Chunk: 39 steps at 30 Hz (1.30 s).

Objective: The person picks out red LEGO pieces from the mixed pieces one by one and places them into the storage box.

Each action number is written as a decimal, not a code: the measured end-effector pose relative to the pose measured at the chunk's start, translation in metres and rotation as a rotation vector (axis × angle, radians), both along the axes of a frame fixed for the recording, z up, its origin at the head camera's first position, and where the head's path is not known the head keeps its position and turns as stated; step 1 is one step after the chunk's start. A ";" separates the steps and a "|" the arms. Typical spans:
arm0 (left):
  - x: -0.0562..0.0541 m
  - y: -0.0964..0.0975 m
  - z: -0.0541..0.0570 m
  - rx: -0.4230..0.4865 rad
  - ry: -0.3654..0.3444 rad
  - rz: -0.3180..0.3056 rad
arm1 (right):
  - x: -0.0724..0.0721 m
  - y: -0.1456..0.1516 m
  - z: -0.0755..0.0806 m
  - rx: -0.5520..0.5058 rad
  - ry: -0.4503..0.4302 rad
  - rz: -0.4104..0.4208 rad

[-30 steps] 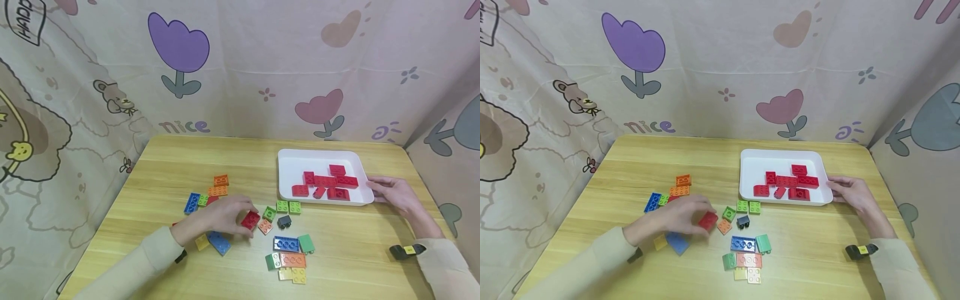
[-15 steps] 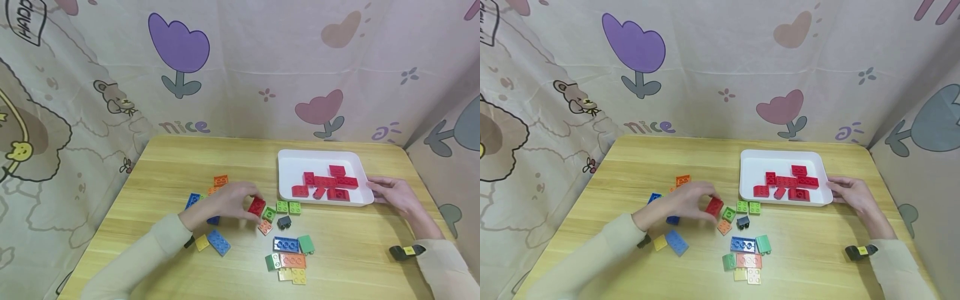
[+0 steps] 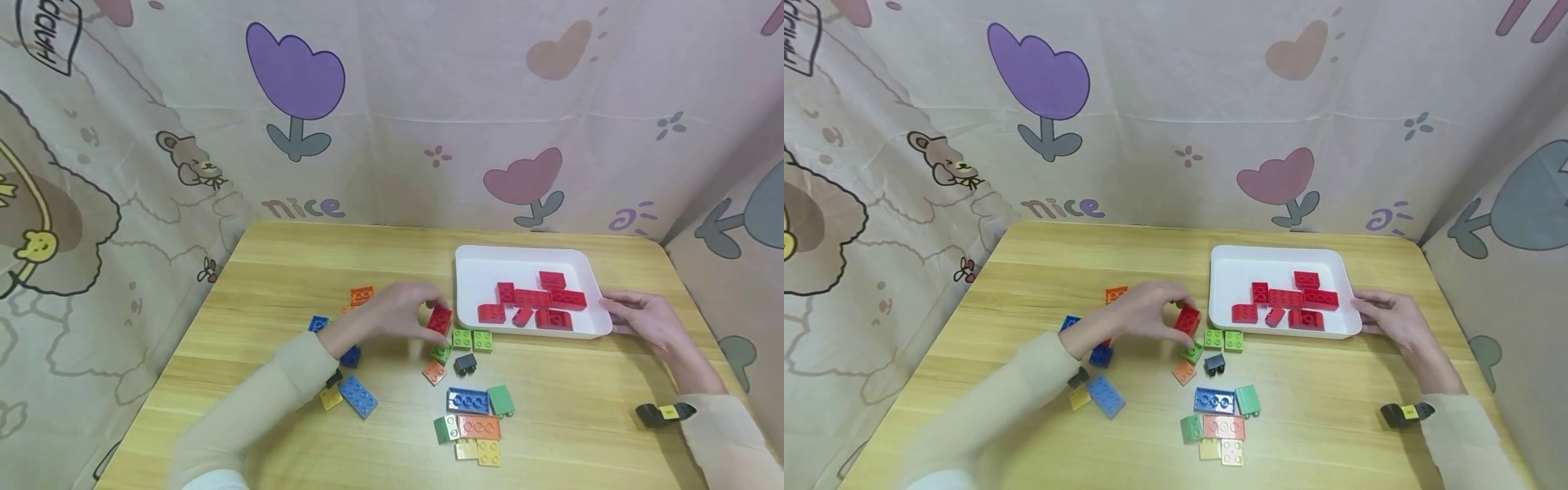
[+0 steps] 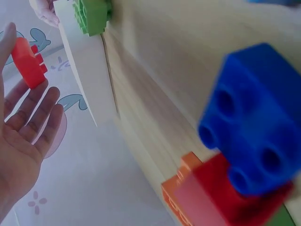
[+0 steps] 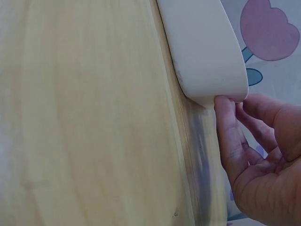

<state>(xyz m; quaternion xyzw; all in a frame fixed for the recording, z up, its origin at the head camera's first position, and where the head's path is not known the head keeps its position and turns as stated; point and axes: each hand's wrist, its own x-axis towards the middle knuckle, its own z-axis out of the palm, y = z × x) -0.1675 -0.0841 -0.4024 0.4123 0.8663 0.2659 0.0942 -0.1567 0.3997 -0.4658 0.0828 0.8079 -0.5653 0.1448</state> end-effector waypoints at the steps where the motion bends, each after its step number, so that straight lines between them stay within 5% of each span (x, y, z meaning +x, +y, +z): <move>1: -0.002 0.003 0.000 0.004 -0.006 0.007 | 0.000 0.000 0.000 -0.002 -0.001 -0.001; 26: -0.050 0.065 -0.007 -0.055 0.094 0.087 | 0.000 0.001 -0.001 -0.054 0.005 0.002; 39: -0.061 0.096 -0.022 -0.115 0.051 0.152 | -0.001 0.001 -0.001 -0.095 0.005 -0.002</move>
